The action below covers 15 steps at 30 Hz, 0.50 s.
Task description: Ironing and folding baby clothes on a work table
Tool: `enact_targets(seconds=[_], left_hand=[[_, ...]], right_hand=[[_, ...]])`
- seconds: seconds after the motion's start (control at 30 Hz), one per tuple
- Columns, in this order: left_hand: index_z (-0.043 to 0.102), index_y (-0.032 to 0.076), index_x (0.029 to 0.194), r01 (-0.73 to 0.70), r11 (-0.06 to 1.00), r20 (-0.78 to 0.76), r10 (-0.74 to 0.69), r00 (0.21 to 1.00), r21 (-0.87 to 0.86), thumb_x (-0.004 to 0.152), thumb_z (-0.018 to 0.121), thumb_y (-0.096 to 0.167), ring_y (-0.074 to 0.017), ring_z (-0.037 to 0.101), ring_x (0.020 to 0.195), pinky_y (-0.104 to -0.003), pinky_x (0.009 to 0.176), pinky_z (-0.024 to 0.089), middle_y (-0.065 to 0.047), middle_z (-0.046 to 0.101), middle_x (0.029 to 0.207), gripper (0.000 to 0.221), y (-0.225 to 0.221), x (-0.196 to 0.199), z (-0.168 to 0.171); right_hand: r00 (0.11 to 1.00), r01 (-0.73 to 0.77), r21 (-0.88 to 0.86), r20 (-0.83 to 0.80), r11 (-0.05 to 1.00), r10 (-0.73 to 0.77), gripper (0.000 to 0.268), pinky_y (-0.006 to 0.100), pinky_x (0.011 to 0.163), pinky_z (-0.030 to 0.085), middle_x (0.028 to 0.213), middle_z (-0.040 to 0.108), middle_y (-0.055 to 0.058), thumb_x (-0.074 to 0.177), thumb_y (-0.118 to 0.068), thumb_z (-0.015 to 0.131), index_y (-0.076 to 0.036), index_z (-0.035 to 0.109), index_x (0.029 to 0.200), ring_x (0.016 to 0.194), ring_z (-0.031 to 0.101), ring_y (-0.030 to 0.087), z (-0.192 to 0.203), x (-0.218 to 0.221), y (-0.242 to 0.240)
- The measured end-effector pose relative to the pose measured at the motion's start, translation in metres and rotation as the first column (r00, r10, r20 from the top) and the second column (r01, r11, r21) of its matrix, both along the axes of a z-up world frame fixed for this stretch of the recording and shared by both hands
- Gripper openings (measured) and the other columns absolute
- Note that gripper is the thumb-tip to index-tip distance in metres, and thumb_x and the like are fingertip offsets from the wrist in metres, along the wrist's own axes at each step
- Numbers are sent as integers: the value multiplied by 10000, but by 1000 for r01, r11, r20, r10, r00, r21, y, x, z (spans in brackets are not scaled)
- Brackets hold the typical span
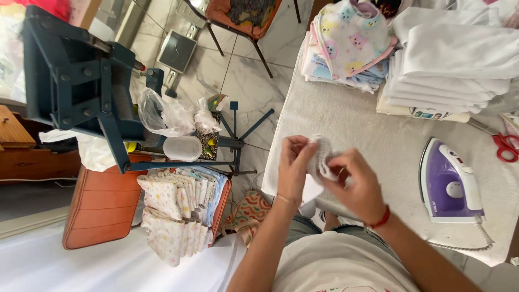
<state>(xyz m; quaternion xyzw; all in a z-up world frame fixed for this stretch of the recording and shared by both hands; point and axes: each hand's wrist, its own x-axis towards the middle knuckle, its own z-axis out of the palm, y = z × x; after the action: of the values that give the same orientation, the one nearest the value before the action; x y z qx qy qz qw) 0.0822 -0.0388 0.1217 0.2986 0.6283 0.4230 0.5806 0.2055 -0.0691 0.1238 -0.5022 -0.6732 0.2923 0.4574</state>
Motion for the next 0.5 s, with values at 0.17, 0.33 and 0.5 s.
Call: enact_targets(seconds=[0.17, 0.33, 0.5], left_hand=[[475, 1, 1132, 137, 896, 154, -220, 963, 423, 567, 779, 103, -178, 561, 906, -282, 821, 456, -150, 586, 979, 650, -33, 16, 40], [398, -50, 1201, 147, 828, 262, -333, 906, 541, 702, 656, -30, -194, 590, 832, -296, 746, 497, -209, 603, 920, 563, -35, 23, 83], [410, 6, 1243, 400, 723, 277, -621, 733, 563, 776, 620, 125, -78, 496, 1023, -213, 929, 421, -59, 514, 1181, 525, -40, 15, 138]], right_hand=[[975, 13, -43, -222, 999, -22, 356, 207, 517, 510, 815, 532, 77, 624, 84, 646, -4, 606, 967, 656, 574, 139, 45, -3, -21], [947, 93, 140, -318, 986, -44, 530, 315, 743, 468, 1043, 451, 136, 577, 61, 665, 6, 433, 1050, 963, 486, 252, 57, 46, -19], [779, -448, -253, -582, 857, 235, 983, 367, 950, 398, 1312, 315, 126, 577, -199, 703, -115, 101, 1350, 1222, 363, 229, 64, 64, -4]])
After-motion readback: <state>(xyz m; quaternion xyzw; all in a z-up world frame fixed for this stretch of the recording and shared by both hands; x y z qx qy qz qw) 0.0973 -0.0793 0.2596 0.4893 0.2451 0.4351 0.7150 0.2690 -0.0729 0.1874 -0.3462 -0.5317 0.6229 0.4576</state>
